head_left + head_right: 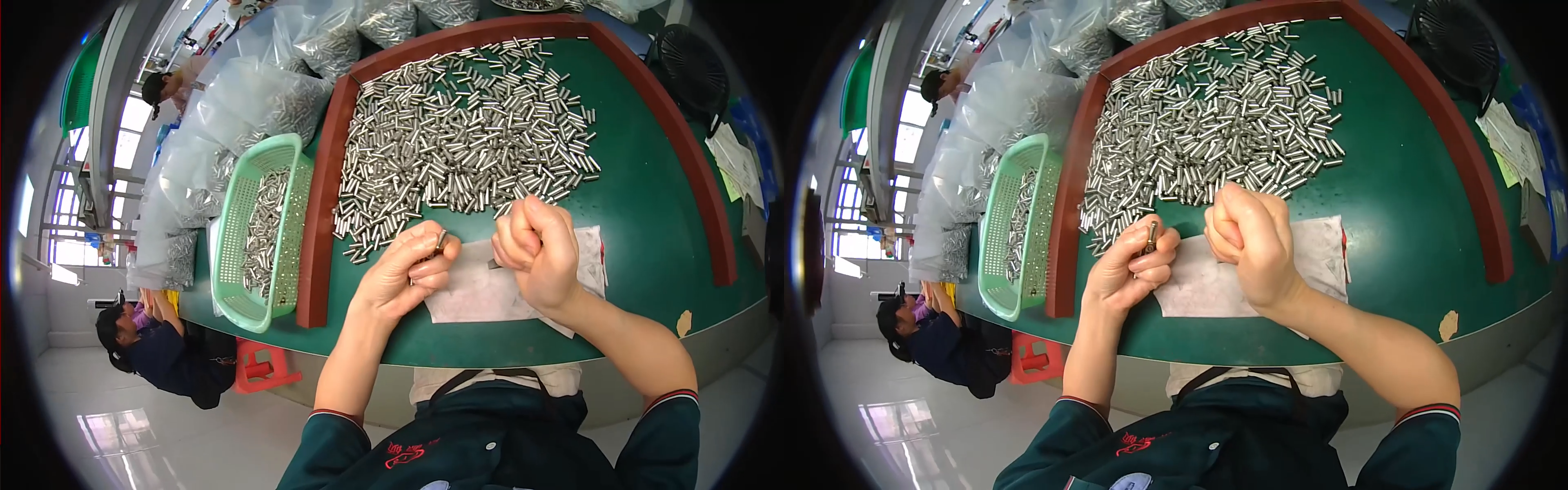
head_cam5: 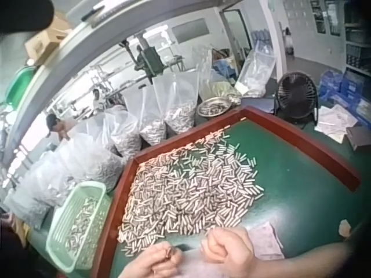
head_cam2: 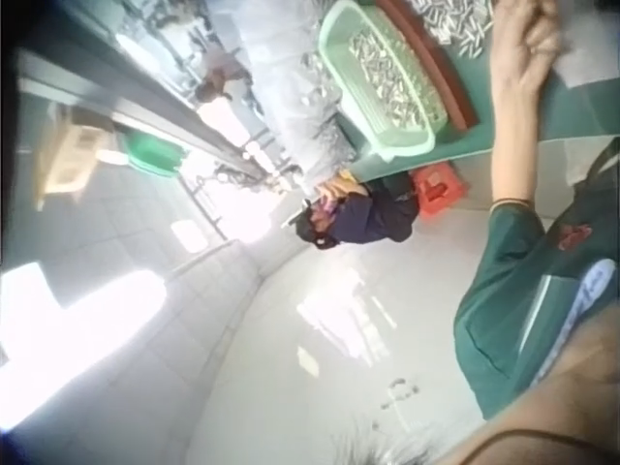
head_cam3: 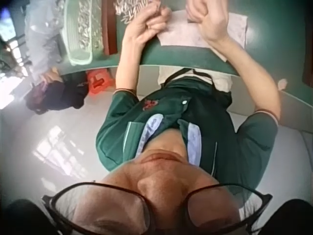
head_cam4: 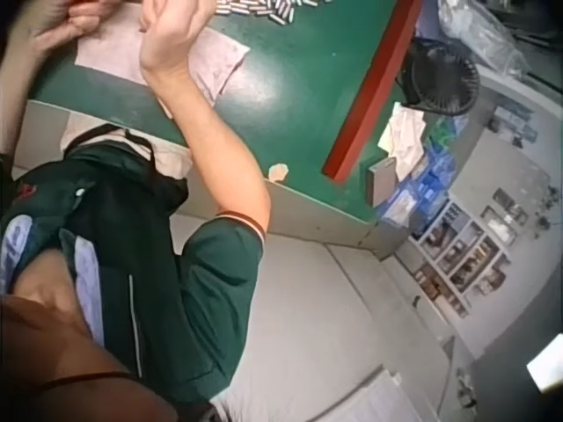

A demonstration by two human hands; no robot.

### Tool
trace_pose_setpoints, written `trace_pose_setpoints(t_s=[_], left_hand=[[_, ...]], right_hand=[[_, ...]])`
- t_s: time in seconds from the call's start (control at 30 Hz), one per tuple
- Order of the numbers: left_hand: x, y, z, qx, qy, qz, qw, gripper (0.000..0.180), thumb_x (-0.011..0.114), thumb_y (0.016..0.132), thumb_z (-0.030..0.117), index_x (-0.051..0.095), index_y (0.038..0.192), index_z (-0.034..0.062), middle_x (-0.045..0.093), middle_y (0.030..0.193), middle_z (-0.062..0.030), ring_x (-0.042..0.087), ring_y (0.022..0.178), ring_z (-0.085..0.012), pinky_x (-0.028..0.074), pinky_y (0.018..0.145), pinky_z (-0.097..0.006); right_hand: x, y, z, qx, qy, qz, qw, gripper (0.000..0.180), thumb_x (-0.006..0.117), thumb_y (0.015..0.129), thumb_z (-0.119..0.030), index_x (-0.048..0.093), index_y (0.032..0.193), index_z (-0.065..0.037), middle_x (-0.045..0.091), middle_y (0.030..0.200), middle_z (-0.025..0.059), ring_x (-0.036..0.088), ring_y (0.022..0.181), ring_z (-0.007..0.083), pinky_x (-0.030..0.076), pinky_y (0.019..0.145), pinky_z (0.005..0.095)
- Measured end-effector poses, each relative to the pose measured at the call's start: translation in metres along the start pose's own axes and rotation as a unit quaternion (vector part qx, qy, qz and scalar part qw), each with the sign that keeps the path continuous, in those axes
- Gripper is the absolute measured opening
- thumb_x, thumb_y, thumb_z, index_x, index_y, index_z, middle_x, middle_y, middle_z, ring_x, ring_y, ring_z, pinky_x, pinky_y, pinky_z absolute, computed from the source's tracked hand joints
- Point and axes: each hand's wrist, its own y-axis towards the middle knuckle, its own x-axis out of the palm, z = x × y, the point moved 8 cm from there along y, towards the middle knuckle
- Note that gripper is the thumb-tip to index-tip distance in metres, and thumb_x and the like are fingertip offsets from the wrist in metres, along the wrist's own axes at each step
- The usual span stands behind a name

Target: The recorder is picking up small cylindrical metal parts from a tray and using a small metal tool to inspect or deburr them before placing them in a basket.

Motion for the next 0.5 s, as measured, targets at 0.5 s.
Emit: trace_pose_setpoints(t_s=[0.5], left_hand=[[-0.006,0.002,0.011,0.029,0.041,0.062,0.997,0.018,0.047,0.085,0.009,0.05,0.098,-0.0014,0.053,0.072,-0.0054,0.028,0.041,-0.0007,0.024,0.039,-0.015]], right_hand=[[-0.001,0.003,0.0,0.006,-0.008,0.008,1.0,0.039,0.032,0.087,-0.022,0.025,0.051,-0.01,0.025,0.042,-0.002,0.018,0.039,0.007,0.018,0.039,0.023]])
